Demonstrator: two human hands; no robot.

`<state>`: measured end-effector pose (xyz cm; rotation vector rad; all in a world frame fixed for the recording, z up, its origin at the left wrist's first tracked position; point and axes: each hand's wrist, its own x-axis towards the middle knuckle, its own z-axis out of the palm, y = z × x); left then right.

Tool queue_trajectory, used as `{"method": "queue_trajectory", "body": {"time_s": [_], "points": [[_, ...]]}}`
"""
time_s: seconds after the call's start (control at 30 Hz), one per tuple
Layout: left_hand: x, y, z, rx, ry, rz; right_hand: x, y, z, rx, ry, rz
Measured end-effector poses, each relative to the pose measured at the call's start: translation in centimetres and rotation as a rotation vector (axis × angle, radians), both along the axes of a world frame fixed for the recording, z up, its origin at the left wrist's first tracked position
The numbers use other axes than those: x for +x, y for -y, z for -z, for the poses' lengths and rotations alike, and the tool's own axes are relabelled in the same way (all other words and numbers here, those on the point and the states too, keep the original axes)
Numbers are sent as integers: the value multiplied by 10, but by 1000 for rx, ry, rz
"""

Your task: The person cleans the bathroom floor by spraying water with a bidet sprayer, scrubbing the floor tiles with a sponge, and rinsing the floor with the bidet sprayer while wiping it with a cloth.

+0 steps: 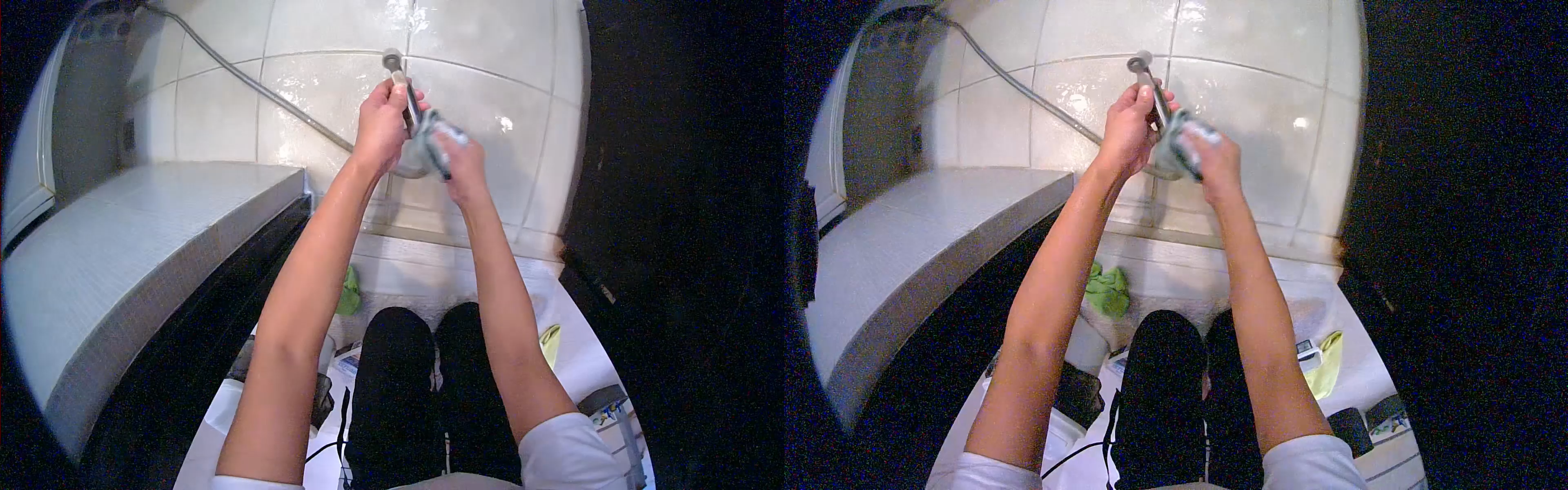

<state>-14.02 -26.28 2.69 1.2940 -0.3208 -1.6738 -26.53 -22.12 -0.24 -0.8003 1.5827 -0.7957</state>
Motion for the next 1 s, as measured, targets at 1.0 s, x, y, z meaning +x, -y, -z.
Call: {"method": "queue_trajectory", "body": {"time_s": [1.0], "points": [[10,9,-6,-106,-94,-159,4,-28,-11,-276,-444,-394]]}}
